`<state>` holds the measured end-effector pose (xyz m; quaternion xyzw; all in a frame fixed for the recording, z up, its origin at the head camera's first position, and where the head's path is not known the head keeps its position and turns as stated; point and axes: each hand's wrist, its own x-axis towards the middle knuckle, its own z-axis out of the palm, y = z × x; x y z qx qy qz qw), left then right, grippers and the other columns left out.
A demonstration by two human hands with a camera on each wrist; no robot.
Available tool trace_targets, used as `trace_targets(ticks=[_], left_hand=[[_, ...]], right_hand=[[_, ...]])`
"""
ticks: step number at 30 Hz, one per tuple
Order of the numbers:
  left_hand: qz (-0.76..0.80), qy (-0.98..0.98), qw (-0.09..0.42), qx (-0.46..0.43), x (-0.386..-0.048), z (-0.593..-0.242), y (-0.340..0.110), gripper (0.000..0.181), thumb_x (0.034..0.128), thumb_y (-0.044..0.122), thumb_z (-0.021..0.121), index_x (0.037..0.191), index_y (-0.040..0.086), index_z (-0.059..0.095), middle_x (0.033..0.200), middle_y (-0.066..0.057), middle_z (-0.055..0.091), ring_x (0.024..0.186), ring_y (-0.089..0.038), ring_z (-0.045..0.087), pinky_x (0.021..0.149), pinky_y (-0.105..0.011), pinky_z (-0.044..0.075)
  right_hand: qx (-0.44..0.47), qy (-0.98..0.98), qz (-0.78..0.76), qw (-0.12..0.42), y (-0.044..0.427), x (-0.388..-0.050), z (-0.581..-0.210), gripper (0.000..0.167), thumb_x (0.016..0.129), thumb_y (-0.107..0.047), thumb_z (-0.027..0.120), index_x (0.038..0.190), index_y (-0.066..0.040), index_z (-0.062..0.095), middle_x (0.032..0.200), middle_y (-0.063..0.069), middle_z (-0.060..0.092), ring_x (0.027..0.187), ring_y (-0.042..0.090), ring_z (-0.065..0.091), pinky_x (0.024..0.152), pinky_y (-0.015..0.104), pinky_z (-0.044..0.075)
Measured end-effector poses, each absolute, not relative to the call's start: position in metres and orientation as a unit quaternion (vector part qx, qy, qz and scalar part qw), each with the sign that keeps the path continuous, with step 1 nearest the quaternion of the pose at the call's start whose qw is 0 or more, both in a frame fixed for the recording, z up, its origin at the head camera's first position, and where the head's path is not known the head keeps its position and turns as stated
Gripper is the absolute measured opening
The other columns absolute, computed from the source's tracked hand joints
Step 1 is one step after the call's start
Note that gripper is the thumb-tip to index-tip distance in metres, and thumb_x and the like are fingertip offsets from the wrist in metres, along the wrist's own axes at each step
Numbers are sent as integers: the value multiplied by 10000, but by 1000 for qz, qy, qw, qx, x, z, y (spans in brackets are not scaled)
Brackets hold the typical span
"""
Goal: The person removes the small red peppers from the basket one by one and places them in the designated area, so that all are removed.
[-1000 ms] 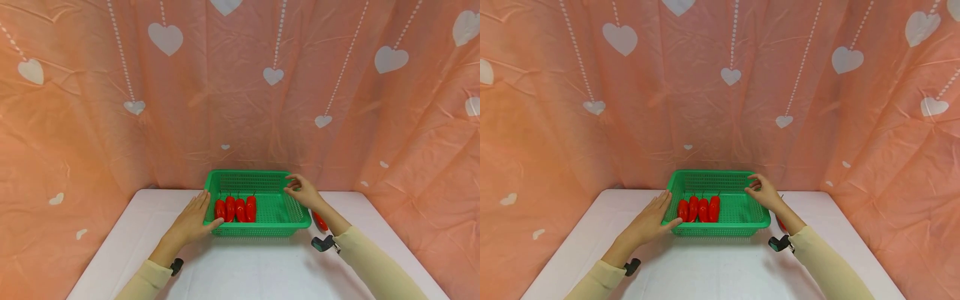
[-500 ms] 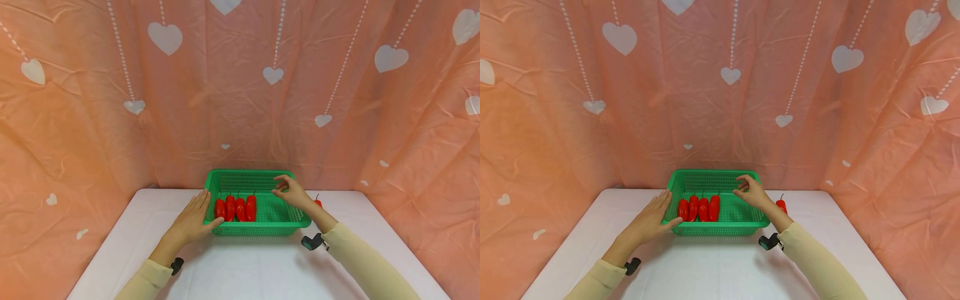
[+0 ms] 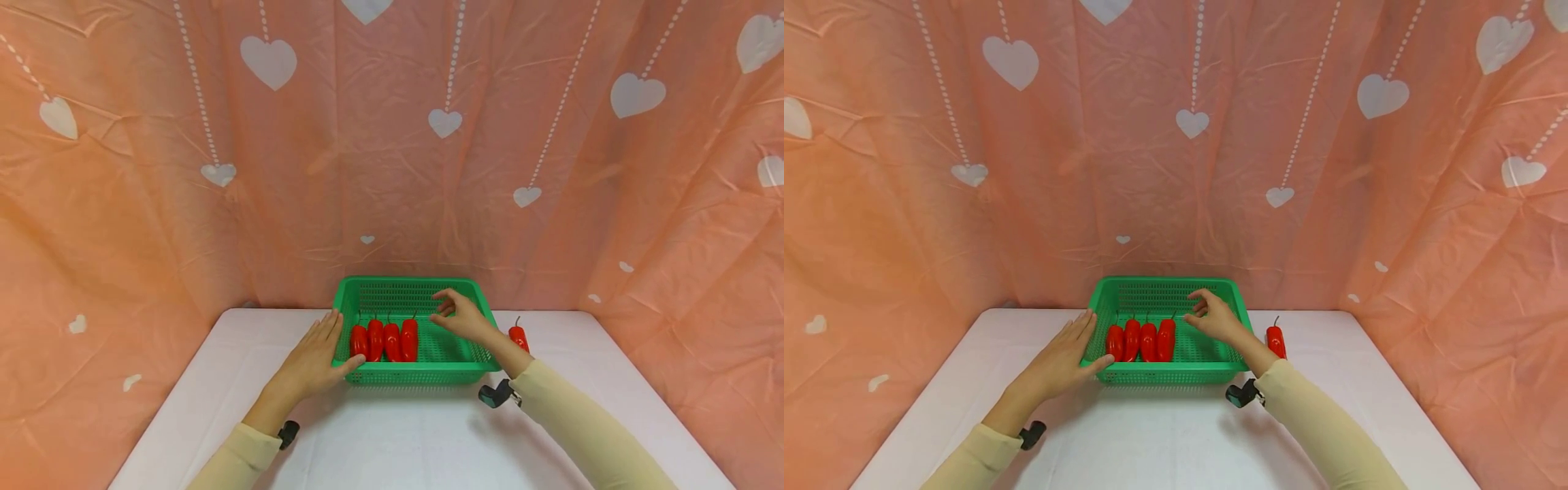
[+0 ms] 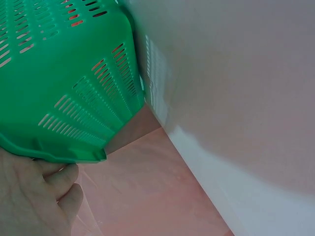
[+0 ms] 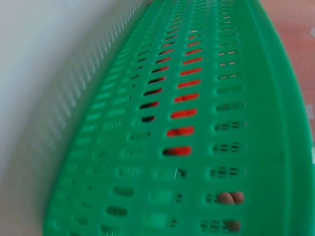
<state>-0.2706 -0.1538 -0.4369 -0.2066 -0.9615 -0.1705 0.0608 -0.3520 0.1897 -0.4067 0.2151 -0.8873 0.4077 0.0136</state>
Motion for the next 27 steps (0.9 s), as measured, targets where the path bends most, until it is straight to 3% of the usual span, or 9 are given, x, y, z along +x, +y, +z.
trace_targets(ticks=[9,16,21,27], left_hand=[[-175,-961,59,-205,-271,-438,-154,1028,1037,658,552,1657,-94,226,1767,-241,171,1650,-404,139,1344,-532,126],[-174,-960,66,-207,-271,-438,-154,1036,1032,674,540,1653,-98,239,1763,-243,187,1643,-414,167,1341,-535,143],[-173,-961,62,-206,-271,-437,-153,1031,1034,664,551,1654,-97,235,1764,-244,182,1643,-416,166,1341,-534,143],[-174,-961,58,-205,-270,-436,-153,1055,1026,696,533,1656,-96,233,1766,-240,178,1643,-418,164,1342,-536,141]], right_hand=[[204,-893,400,-9,176,-356,-411,483,1020,-161,764,1419,31,572,1185,210,683,1091,346,691,876,452,619],[187,-886,423,-31,167,-359,-414,509,1016,-155,764,1435,52,563,1189,228,669,1118,374,681,912,480,614],[171,-882,436,-41,163,-363,-418,519,989,-139,789,1412,70,571,1104,193,690,1026,342,705,827,430,624],[139,-876,455,-72,158,-366,-423,546,973,-113,805,1420,67,548,1026,176,722,910,438,721,826,509,630]])
